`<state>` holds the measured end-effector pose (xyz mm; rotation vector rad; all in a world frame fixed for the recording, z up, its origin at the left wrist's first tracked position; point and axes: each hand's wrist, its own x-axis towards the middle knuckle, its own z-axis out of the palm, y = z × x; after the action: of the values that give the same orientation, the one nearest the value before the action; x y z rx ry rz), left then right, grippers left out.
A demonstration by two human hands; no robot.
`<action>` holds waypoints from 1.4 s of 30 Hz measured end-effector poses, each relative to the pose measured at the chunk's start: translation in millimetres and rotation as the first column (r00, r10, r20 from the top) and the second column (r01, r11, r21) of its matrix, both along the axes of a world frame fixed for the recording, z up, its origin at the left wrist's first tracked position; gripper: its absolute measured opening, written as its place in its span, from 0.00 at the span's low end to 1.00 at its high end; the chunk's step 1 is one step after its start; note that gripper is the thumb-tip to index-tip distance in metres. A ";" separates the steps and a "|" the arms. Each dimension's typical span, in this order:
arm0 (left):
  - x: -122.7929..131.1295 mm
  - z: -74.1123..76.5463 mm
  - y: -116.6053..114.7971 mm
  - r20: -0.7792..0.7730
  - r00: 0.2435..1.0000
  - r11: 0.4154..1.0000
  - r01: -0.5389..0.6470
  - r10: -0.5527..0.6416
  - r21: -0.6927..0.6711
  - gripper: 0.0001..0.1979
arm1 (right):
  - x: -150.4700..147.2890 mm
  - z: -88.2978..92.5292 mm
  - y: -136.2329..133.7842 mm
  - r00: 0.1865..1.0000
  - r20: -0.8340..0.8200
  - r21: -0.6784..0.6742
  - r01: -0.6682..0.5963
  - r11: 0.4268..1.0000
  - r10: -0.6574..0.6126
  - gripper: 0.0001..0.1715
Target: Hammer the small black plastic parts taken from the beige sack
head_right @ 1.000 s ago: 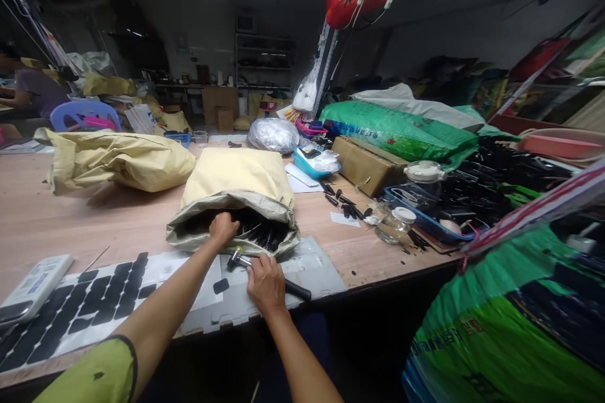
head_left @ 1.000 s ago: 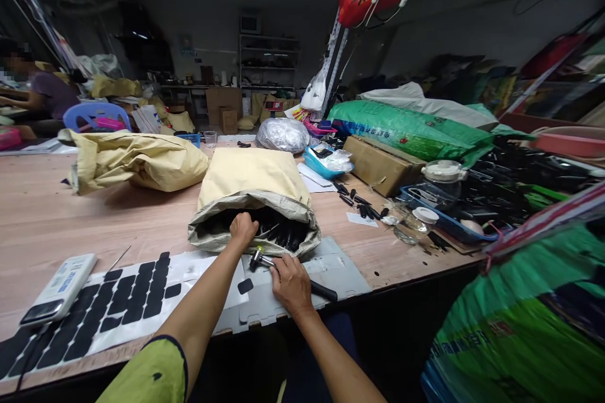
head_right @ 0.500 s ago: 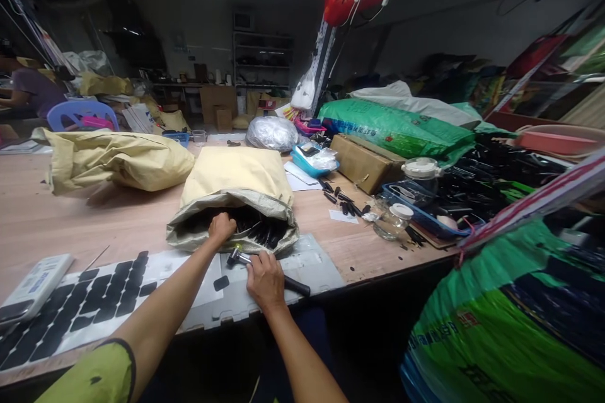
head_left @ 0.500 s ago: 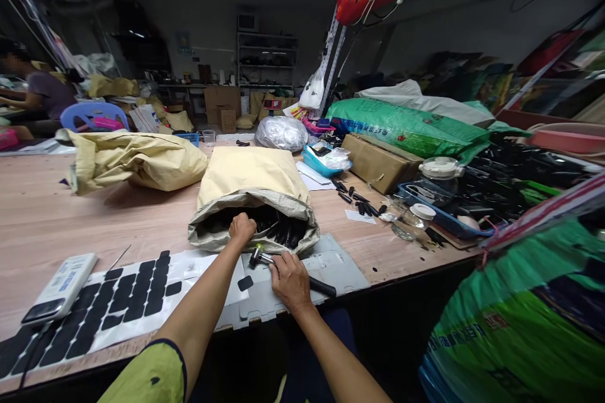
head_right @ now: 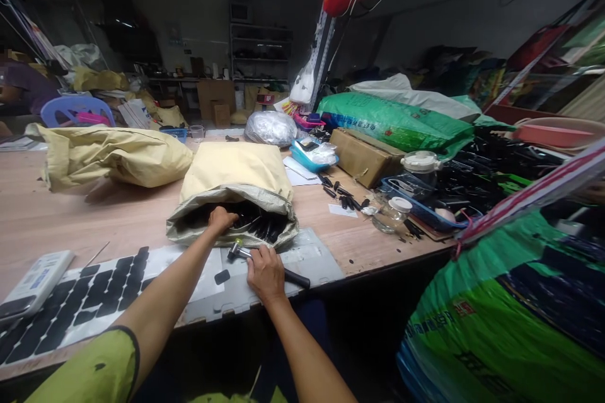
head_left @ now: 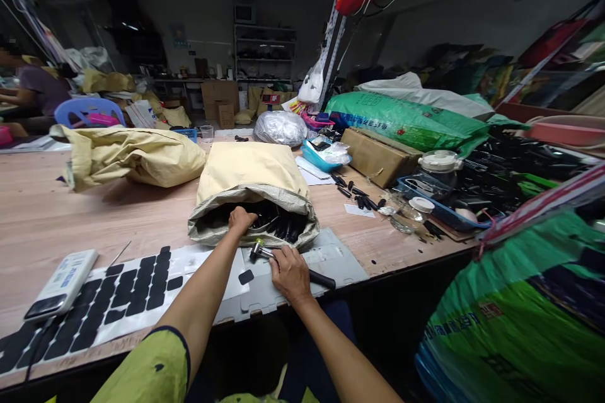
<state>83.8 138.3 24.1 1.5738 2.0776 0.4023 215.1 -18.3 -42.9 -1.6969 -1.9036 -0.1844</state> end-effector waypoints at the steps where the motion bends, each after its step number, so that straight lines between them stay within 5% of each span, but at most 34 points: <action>1: 1.3 -0.3 -0.3 0.002 1.000 1.000 -0.016 0.016 -0.002 0.18 | 0.3 -0.4 0.1 1.000 -0.003 0.005 -0.003 1.000 0.003 0.06; 16: -1.4 -2.6 0.1 0.058 0.997 0.996 -0.042 0.047 -0.081 0.17 | 5.3 3.1 -3.6 0.994 -0.053 -0.027 -0.102 0.994 0.100 0.11; 22: 8.3 0.1 -11.4 0.031 0.997 0.998 -0.064 0.065 -0.022 0.17 | 7.0 1.2 -3.2 0.991 -0.084 -0.023 -0.108 0.994 0.105 0.13; 27: -12.8 6.2 -18.3 0.043 0.999 0.993 0.003 -0.008 0.117 0.13 | 7.1 -0.4 -2.4 0.989 -0.113 -0.023 -0.097 0.995 0.094 0.14; 35: -60.4 -1.9 -78.5 0.371 0.911 0.884 -0.013 -0.183 0.468 0.08 | 3.9 2.3 -3.8 0.997 -0.071 -0.038 0.029 0.999 -0.032 0.15; 38: -70.3 -13.0 -109.9 0.403 0.860 0.865 0.085 -0.314 0.494 0.08 | 2.9 2.7 -4.1 0.996 -0.060 -0.033 0.069 0.997 -0.071 0.14; 42: -80.0 -28.0 -139.7 0.304 0.882 0.873 0.204 -0.361 0.444 0.05 | 13.1 1.6 -13.4 0.996 -0.010 -0.016 0.085 0.996 -0.085 0.15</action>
<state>3.7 -1.4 -3.9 1.8271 1.4943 0.9877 228.3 -31.7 -41.3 -1.7874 -1.8307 -0.1943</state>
